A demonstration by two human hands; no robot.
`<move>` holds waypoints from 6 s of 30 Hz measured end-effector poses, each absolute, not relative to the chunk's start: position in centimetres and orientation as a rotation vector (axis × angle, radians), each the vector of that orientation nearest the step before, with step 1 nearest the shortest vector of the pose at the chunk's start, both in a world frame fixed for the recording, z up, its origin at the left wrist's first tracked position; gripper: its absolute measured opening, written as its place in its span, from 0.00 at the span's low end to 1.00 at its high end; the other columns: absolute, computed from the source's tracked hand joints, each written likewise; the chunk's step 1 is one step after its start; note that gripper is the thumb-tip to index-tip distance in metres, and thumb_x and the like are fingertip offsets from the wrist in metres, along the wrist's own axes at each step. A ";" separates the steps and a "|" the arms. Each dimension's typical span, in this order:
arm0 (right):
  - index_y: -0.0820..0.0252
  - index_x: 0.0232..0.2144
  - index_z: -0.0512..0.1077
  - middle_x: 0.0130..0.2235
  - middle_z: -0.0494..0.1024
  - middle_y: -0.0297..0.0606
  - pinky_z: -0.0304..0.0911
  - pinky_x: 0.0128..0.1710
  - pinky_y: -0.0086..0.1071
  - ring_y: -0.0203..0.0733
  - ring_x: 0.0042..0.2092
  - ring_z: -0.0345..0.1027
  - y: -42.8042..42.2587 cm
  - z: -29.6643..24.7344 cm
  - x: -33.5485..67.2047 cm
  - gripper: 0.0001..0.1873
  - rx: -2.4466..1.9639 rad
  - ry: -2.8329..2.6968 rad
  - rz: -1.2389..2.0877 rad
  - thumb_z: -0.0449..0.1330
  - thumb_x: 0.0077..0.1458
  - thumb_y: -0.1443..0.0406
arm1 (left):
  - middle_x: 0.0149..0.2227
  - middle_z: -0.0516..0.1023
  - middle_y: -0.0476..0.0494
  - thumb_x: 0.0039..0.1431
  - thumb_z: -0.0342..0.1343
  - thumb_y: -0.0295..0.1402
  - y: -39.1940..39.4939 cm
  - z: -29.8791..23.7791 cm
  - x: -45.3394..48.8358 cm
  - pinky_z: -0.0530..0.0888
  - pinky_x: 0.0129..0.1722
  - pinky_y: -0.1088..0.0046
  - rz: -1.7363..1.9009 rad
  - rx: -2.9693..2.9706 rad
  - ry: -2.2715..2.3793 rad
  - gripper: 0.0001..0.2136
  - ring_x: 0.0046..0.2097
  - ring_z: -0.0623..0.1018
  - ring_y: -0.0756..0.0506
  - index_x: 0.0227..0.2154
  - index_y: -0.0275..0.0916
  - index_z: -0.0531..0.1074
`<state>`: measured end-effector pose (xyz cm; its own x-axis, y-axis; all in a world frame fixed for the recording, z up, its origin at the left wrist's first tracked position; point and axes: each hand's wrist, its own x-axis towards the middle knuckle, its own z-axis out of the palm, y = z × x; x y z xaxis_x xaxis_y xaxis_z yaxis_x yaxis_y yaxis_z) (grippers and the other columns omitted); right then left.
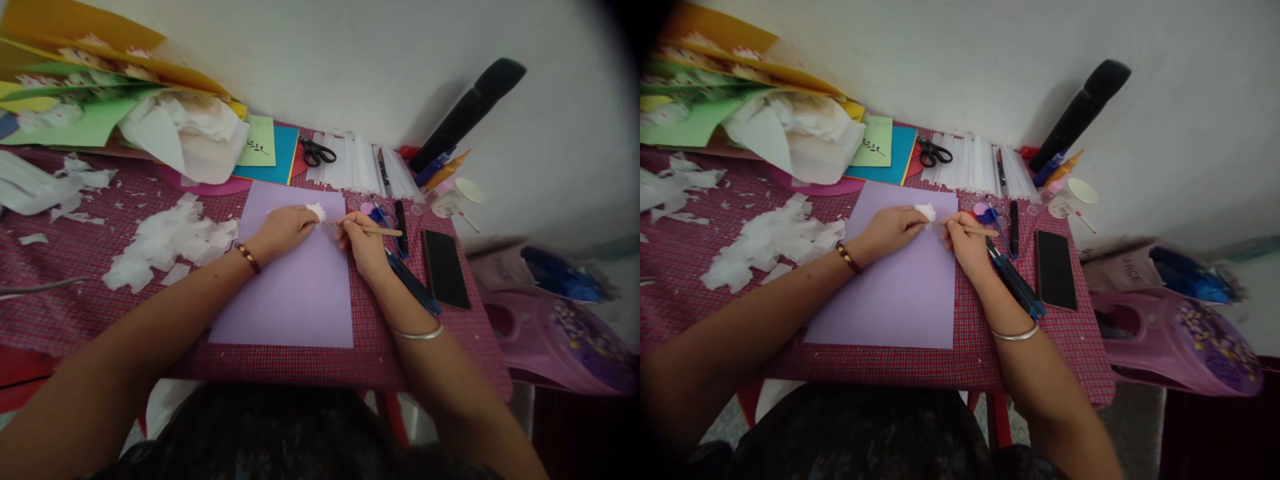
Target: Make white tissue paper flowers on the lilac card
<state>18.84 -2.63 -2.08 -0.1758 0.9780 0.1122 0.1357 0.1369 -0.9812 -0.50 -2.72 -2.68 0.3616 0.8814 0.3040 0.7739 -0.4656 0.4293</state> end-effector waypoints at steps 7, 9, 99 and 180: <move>0.56 0.29 0.69 0.23 0.73 0.30 0.57 0.21 0.28 0.33 0.21 0.62 -2.6 -2.4 19.0 0.08 -1.113 -1.546 1.186 0.54 0.56 0.60 | 0.24 0.71 0.52 0.53 0.57 0.32 -1.9 -0.7 -4.6 0.64 0.27 0.73 1.536 1.637 1.507 0.02 0.27 0.68 0.51 0.28 0.40 0.72; 0.56 0.29 0.70 0.23 0.73 0.30 0.57 0.20 0.28 0.33 0.21 0.63 -2.6 -2.4 19.1 0.08 -1.108 -1.563 1.191 0.55 0.55 0.60 | 0.21 0.68 0.53 0.50 0.59 0.31 -1.2 -0.6 -7.0 0.62 0.25 0.73 1.559 1.463 1.633 0.06 0.25 0.66 0.52 0.23 0.41 0.67; 0.56 0.33 0.71 0.30 0.78 0.33 0.58 0.25 0.30 0.33 0.25 0.65 -2.7 -1.7 17.8 0.06 -1.164 -1.732 1.127 0.55 0.57 0.63 | 0.29 0.78 0.47 0.50 0.55 0.27 -3.0 -1.0 -2.3 0.69 0.32 0.75 0.894 1.839 1.305 0.04 0.31 0.74 0.50 0.27 0.36 0.75; 0.56 0.30 0.70 0.18 0.66 0.24 0.51 0.16 0.24 0.30 0.17 0.56 -3.8 -1.7 18.8 0.06 -1.124 -1.475 1.156 0.55 0.56 0.62 | 0.42 0.79 0.40 0.57 0.52 0.29 -1.7 -3.5 -2.3 0.75 0.43 0.66 1.301 1.696 1.432 0.11 0.42 0.78 0.45 0.41 0.35 0.74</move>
<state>18.76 -3.85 -1.73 -0.1595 0.9796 0.1223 0.1152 0.1415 -0.9832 -2.28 -1.68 -3.52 -0.0420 0.9482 0.3149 0.4040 -0.2721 0.8734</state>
